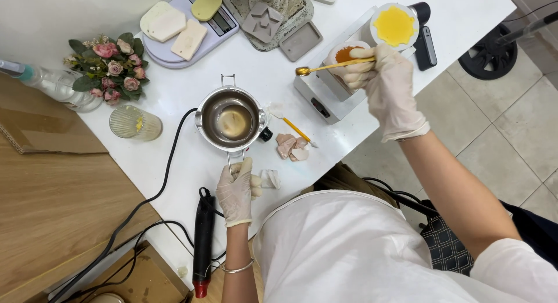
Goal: Adding small pieces of scented or colored wax into a melting pot using a spoon while weighing the components.
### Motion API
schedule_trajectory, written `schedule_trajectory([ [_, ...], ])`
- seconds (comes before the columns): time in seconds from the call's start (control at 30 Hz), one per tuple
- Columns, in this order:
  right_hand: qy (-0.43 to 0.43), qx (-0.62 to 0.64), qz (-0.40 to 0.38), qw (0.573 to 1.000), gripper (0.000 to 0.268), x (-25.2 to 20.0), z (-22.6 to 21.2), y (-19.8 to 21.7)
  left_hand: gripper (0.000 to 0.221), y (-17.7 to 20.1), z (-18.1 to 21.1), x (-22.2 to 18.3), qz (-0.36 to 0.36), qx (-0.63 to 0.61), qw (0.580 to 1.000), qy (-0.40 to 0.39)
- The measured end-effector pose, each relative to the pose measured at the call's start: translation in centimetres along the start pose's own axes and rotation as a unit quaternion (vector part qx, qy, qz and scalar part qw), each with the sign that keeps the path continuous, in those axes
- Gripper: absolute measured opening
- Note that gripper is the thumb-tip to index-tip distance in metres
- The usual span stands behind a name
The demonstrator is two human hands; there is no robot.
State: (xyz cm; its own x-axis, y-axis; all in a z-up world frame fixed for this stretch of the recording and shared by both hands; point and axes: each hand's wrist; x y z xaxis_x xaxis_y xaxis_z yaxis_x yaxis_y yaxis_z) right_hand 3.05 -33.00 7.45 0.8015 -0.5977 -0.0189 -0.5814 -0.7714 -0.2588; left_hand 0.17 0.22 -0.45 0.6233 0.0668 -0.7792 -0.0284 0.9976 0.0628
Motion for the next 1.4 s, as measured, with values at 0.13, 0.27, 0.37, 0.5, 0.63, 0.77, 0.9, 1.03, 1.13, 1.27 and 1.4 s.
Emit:
schedule_trajectory([
  [0.13, -0.005, 0.001, 0.034, 0.999, 0.034, 1.3, -0.4, 2.8, 0.027, 0.1, 0.3, -0.2, 0.003, 0.011, 1.000, 0.001],
  [0.27, 0.009, 0.014, 0.055, 0.998, 0.031, 2.2, -0.3, 5.5, 0.027, 0.1, 0.3, -0.1, -0.003, 0.006, 1.000, 0.008],
  [0.37, 0.023, -0.003, 0.075, 0.997, 0.033, 2.5, -0.5, 6.4, 0.028, 0.0, 0.2, -0.1, 0.000, 0.004, 1.000, 0.007],
  [0.5, 0.028, 0.012, 0.090, 0.995, 0.033, 3.6, 0.7, 8.8, 0.028, -0.1, 0.2, -0.2, 0.010, 0.004, 1.000, 0.001],
  [0.63, 0.027, 0.032, 0.092, 0.995, 0.032, 3.9, 0.5, 8.7, 0.027, -0.2, 0.0, -0.1, 0.016, 0.009, 1.000, 0.000],
  [0.77, 0.037, 0.018, 0.097, 0.994, 0.032, 4.2, 0.0, 8.4, 0.028, -0.3, 0.1, -0.2, 0.020, 0.005, 1.000, 0.007],
  [0.9, 0.038, 0.048, 0.097, 0.993, 0.031, 4.5, 0.1, 8.6, 0.029, -0.2, 0.3, -0.4, 0.016, 0.015, 1.000, 0.001],
  [1.03, 0.043, 0.047, 0.100, 0.993, 0.028, 4.5, -0.2, 8.9, 0.028, -0.3, 0.4, -0.5, 0.019, 0.023, 0.999, 0.014],
  [1.13, 0.048, 0.089, 0.074, 0.992, 0.019, 4.8, 0.1, 9.7, 0.029, -0.3, 0.2, -0.4, 0.018, 0.011, 1.000, 0.005],
  [1.27, 0.061, 0.111, 0.060, 0.990, 0.029, 4.2, -0.7, 9.5, 0.029, -0.4, 0.1, -0.3, 0.020, 0.012, 1.000, 0.005],
  [1.4, 0.056, 0.116, 0.056, 0.990, 0.038, 3.3, -1.3, 8.8, 0.030, -0.2, -0.1, -0.1, 0.017, 0.008, 1.000, -0.007],
])
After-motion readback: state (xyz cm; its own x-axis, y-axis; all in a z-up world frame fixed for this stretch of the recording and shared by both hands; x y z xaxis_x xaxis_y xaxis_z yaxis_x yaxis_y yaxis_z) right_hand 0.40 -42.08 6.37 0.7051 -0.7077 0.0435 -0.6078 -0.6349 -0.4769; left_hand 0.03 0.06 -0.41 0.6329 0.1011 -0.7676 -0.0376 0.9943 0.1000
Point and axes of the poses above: each hand's wrist, its own x-axis towards the middle knuckle, its own y-axis out of the back of the hand, z = x × y, and after that the axes turned 13 degrees about y, right-handed
